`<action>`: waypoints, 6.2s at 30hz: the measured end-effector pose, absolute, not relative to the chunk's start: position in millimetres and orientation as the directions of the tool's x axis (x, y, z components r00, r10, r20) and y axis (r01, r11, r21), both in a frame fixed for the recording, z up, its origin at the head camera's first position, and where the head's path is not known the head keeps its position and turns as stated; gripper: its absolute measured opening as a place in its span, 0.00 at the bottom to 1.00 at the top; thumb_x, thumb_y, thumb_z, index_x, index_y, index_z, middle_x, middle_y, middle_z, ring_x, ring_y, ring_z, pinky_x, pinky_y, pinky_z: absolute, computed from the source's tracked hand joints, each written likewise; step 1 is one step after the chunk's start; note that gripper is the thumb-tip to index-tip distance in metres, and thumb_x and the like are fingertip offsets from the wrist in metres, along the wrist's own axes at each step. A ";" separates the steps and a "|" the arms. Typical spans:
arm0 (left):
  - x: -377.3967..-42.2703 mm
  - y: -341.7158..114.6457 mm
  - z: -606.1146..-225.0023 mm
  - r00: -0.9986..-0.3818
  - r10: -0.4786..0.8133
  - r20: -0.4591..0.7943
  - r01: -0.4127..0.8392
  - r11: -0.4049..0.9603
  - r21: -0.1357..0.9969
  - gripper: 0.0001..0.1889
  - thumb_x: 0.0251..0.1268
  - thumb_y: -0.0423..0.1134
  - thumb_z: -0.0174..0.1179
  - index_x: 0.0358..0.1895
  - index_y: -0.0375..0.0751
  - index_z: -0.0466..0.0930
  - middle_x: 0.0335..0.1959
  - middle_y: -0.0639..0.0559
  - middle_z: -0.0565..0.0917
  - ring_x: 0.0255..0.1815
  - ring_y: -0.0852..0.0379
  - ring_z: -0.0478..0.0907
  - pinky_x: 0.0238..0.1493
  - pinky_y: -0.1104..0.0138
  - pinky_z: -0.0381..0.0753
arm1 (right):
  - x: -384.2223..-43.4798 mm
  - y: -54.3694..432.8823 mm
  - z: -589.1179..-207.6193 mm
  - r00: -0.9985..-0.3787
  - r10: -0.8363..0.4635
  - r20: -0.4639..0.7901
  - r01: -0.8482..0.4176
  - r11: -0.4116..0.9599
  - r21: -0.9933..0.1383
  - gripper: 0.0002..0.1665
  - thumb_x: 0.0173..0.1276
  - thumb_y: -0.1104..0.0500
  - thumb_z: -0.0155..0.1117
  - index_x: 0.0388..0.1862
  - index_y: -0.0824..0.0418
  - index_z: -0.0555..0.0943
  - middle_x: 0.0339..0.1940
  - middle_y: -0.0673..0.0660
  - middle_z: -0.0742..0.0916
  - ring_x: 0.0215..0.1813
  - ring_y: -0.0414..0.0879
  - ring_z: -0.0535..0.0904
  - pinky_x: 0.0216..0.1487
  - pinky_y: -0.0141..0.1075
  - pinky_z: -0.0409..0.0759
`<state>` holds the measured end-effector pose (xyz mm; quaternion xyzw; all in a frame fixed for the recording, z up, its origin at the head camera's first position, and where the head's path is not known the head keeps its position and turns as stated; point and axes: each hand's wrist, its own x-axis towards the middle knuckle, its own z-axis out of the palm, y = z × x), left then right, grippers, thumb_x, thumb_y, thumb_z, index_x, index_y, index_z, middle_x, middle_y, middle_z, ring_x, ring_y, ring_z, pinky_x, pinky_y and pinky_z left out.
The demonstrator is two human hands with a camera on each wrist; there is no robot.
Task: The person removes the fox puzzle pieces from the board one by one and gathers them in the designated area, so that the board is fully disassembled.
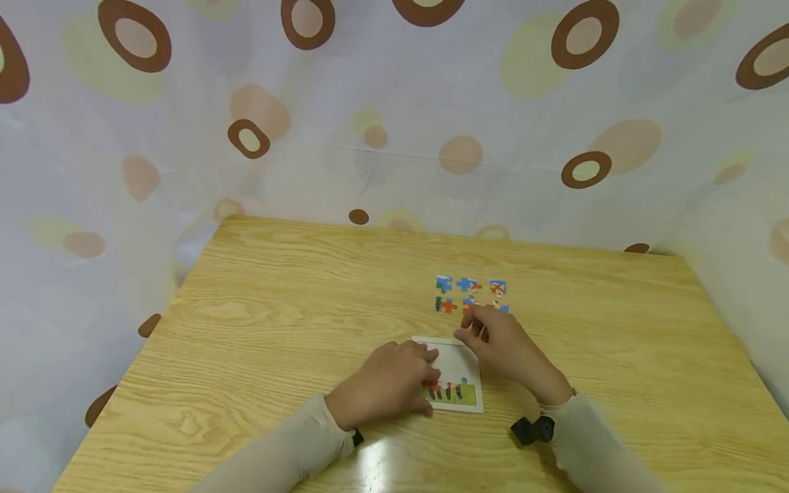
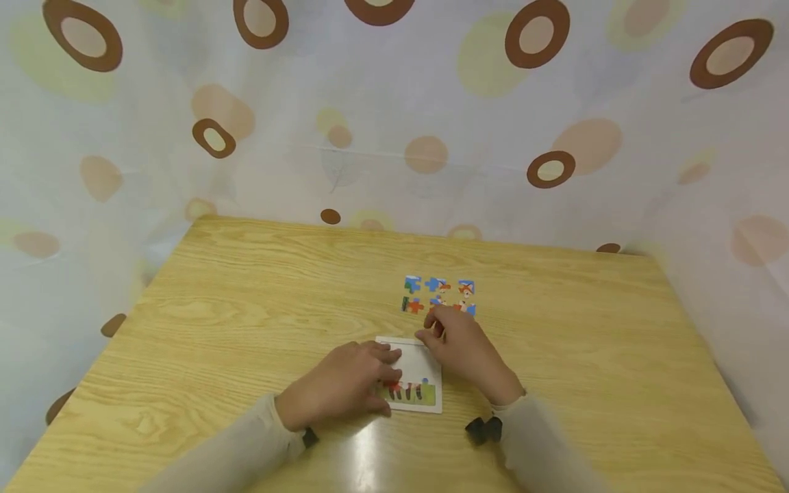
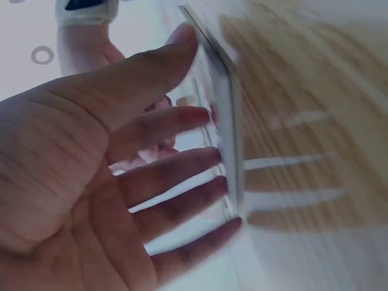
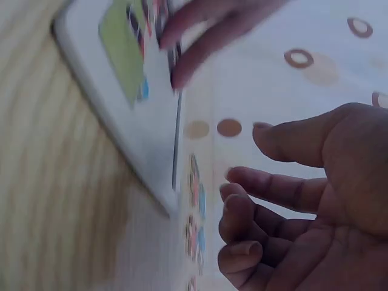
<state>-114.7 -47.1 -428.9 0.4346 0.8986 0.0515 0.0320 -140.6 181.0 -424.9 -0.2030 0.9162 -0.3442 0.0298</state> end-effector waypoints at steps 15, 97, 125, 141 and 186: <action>-130.0 -69.5 -422.2 -0.731 0.678 -0.077 0.676 0.735 0.058 0.45 0.36 0.74 0.76 0.57 0.47 0.86 0.68 0.51 0.79 0.70 0.49 0.74 0.63 0.53 0.76 | -109.1 141.5 -431.5 -0.786 -0.617 -0.043 -0.403 0.564 -0.721 0.10 0.72 0.59 0.71 0.39 0.63 0.80 0.24 0.46 0.78 0.25 0.34 0.71 0.30 0.33 0.73; -115.1 -55.3 -421.4 -0.748 0.639 -0.181 0.646 0.763 0.019 0.47 0.35 0.73 0.78 0.60 0.47 0.87 0.70 0.54 0.78 0.69 0.51 0.76 0.55 0.57 0.80 | -133.4 167.1 -437.2 -0.924 -0.381 -0.017 -0.286 0.723 -0.629 0.06 0.71 0.66 0.68 0.43 0.63 0.79 0.23 0.48 0.77 0.25 0.41 0.70 0.28 0.36 0.70; -110.5 -53.8 -422.9 -0.748 0.646 -0.155 0.646 0.761 0.055 0.45 0.34 0.70 0.80 0.58 0.45 0.87 0.69 0.51 0.79 0.68 0.48 0.77 0.53 0.55 0.81 | -72.5 164.0 -435.0 -0.857 -0.514 -0.038 -0.401 0.711 -0.577 0.20 0.55 0.59 0.84 0.34 0.55 0.76 0.35 0.46 0.74 0.35 0.37 0.68 0.37 0.34 0.72; -110.3 -53.8 -423.3 -0.743 0.652 -0.148 0.657 0.754 0.022 0.45 0.34 0.72 0.79 0.57 0.47 0.88 0.69 0.54 0.79 0.67 0.49 0.77 0.50 0.58 0.82 | -75.6 165.5 -432.3 -0.839 -0.544 -0.021 -0.400 0.643 -0.653 0.19 0.61 0.69 0.76 0.33 0.55 0.72 0.30 0.46 0.73 0.31 0.36 0.67 0.31 0.33 0.68; -108.7 -56.4 -422.2 -0.739 0.656 -0.157 0.658 0.751 0.042 0.43 0.36 0.70 0.79 0.56 0.46 0.88 0.70 0.53 0.77 0.69 0.49 0.76 0.50 0.58 0.82 | -153.8 203.9 -438.6 -0.934 -0.356 -0.031 -0.259 0.733 -0.629 0.08 0.69 0.68 0.70 0.41 0.65 0.79 0.32 0.54 0.79 0.32 0.46 0.72 0.34 0.39 0.73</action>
